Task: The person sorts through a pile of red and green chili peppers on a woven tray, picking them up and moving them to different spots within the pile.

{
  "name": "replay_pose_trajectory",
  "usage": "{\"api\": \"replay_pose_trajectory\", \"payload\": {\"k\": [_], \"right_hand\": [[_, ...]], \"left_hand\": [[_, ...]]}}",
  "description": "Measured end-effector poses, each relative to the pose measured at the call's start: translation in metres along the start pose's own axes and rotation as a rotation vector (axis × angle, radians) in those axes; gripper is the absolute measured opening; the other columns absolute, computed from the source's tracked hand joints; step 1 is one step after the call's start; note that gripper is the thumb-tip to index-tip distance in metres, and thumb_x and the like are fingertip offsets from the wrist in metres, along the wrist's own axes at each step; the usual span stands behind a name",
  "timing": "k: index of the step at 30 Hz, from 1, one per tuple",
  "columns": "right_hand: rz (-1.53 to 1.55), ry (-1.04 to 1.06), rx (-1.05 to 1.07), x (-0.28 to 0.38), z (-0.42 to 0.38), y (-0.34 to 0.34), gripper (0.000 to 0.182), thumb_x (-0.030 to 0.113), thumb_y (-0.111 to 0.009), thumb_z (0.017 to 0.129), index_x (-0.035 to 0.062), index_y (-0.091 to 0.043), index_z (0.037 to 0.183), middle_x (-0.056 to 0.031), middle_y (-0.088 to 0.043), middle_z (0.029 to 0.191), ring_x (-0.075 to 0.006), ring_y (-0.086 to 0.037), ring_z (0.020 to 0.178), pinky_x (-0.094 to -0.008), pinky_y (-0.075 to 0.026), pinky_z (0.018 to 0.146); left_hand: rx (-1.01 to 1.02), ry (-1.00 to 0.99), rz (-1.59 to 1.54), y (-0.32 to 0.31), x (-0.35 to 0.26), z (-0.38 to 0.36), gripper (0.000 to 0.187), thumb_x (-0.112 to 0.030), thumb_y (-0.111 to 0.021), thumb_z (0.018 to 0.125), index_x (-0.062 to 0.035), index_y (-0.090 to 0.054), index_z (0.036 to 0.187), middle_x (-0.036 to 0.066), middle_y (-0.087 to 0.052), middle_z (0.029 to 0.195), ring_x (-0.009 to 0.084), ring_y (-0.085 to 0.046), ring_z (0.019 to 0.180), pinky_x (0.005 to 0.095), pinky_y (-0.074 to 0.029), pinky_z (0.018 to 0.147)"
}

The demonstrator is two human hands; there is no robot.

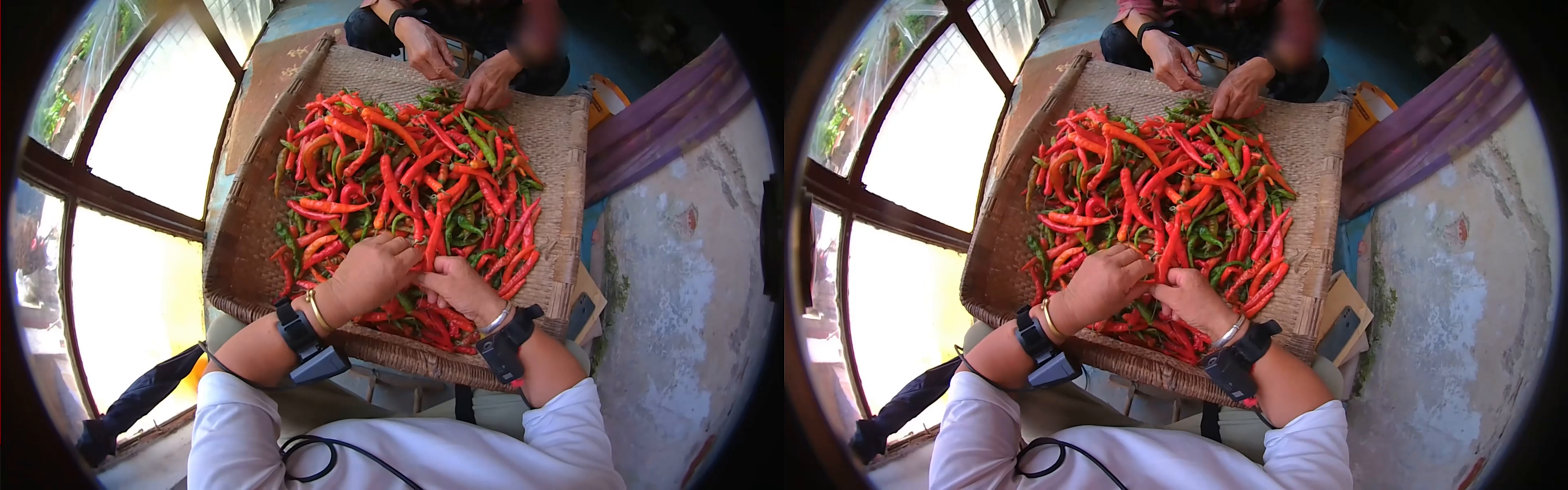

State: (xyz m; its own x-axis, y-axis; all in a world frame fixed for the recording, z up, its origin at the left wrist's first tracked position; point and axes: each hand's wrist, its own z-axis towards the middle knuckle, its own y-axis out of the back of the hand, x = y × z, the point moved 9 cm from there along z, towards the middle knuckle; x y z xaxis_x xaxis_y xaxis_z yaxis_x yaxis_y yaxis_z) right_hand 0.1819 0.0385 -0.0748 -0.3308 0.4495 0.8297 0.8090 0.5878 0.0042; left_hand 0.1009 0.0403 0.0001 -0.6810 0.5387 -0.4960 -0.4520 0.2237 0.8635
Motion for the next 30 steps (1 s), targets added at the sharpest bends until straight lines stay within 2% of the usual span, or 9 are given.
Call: {"api": "replay_pose_trajectory", "payload": {"k": [2, 5, 9, 14, 16, 18, 22, 26, 30], "right_hand": [[-0.034, -0.025, 0.015, -0.002, -0.001, -0.001, 0.019, 0.018, -0.054, 0.081, 0.0006, -0.054, 0.074, -0.0023, -0.052, 0.057, -0.0075, -0.05, 0.049, -0.0216, -0.04, 0.044], [-0.087, 0.021, 0.148, 0.012, -0.012, -0.015, 0.019, 0.018, -0.053, 0.081, 0.0009, -0.054, 0.074, -0.0022, -0.053, 0.057, -0.0076, -0.05, 0.049, -0.0218, -0.04, 0.044], [-0.185, 0.043, 0.322, 0.026, -0.025, -0.022, 0.02, 0.02, -0.05, 0.083, 0.0015, -0.054, 0.075, -0.0013, -0.053, 0.058, -0.0069, -0.049, 0.048, -0.0209, -0.04, 0.045], [0.129, 0.247, 0.024, 0.049, -0.023, 0.028, 0.019, 0.02, -0.049, 0.086, 0.0026, -0.055, 0.089, -0.0021, -0.055, 0.066, -0.0056, -0.049, 0.051, -0.0176, -0.041, 0.049], [0.367, 0.303, 0.046, 0.06, -0.027, 0.022, 0.019, 0.02, -0.051, 0.085, 0.0024, -0.055, 0.092, -0.0018, -0.055, 0.068, -0.0054, -0.05, 0.053, -0.0171, -0.042, 0.05], [0.604, 0.357, 0.066, 0.065, -0.03, 0.018, 0.021, 0.02, -0.053, 0.085, 0.0023, -0.054, 0.096, -0.0016, -0.055, 0.07, -0.0051, -0.05, 0.054, -0.0167, -0.042, 0.051], [0.208, 0.272, 0.11, 0.051, -0.026, 0.002, 0.02, 0.017, -0.055, 0.083, 0.0036, -0.055, 0.098, -0.0009, -0.056, 0.071, -0.0055, -0.052, 0.058, -0.018, -0.044, 0.052], [0.27, 0.188, -0.014, 0.04, -0.021, 0.031, 0.014, 0.017, -0.052, 0.083, 0.0044, -0.056, 0.087, -0.0004, -0.055, 0.065, -0.0038, -0.05, 0.052, -0.0159, -0.041, 0.047], [0.64, 0.439, -0.158, 0.061, -0.027, 0.098, 0.02, 0.018, -0.052, 0.084, 0.0038, -0.053, 0.098, -0.0052, -0.059, 0.073, -0.0081, -0.055, 0.059, -0.0208, -0.045, 0.051]], "left_hand": [[-0.315, -0.107, 0.181, 0.03, -0.013, -0.001, 0.029, -0.014, -0.064, 0.063, -0.0068, -0.056, 0.091, 0.009, -0.053, 0.095, 0.0253, -0.051, 0.086, 0.0329, -0.045, 0.073], [-0.277, -0.307, 0.315, 0.034, -0.028, 0.0, 0.035, -0.015, -0.063, 0.062, -0.0068, -0.056, 0.095, 0.009, -0.05, 0.105, 0.0254, -0.049, 0.094, 0.0322, -0.045, 0.077], [-0.236, -0.372, 0.266, 0.029, -0.023, -0.007, 0.037, -0.015, -0.063, 0.06, -0.0072, -0.056, 0.095, 0.007, -0.054, 0.1, 0.0235, -0.051, 0.094, 0.0317, -0.045, 0.074], [-0.09, 0.04, -0.023, 0.022, 0.01, -0.007, 0.024, -0.015, -0.061, 0.072, -0.0052, -0.055, 0.093, 0.006, -0.059, 0.074, 0.024, -0.058, 0.067, 0.0299, -0.047, 0.059], [-0.115, -0.008, -0.152, 0.026, 0.005, -0.005, 0.02, -0.019, -0.057, 0.081, -0.0021, -0.054, 0.091, 0.007, -0.056, 0.067, 0.0213, -0.056, 0.056, 0.0288, -0.045, 0.052], [0.118, 0.332, -0.853, -0.001, 0.016, -0.009, 0.02, -0.022, -0.053, 0.085, -0.0015, -0.053, 0.086, 0.005, -0.053, 0.061, 0.0145, -0.054, 0.051, 0.0273, -0.043, 0.048], [0.219, 0.125, -0.725, -0.01, -0.002, -0.006, 0.022, -0.024, -0.05, 0.087, -0.0016, -0.052, 0.084, 0.003, -0.049, 0.056, 0.0105, -0.05, 0.049, 0.0261, -0.041, 0.047], [0.211, 0.07, -0.43, -0.01, 0.004, -0.008, 0.021, -0.021, -0.057, 0.082, -0.0009, -0.053, 0.079, 0.006, -0.052, 0.055, 0.0156, -0.05, 0.048, 0.0278, -0.042, 0.049], [0.115, 0.231, -0.432, -0.007, 0.031, -0.013, 0.015, -0.017, -0.059, 0.078, -0.0028, -0.057, 0.079, 0.011, -0.054, 0.058, 0.0264, -0.057, 0.058, 0.0332, -0.043, 0.052]]}}
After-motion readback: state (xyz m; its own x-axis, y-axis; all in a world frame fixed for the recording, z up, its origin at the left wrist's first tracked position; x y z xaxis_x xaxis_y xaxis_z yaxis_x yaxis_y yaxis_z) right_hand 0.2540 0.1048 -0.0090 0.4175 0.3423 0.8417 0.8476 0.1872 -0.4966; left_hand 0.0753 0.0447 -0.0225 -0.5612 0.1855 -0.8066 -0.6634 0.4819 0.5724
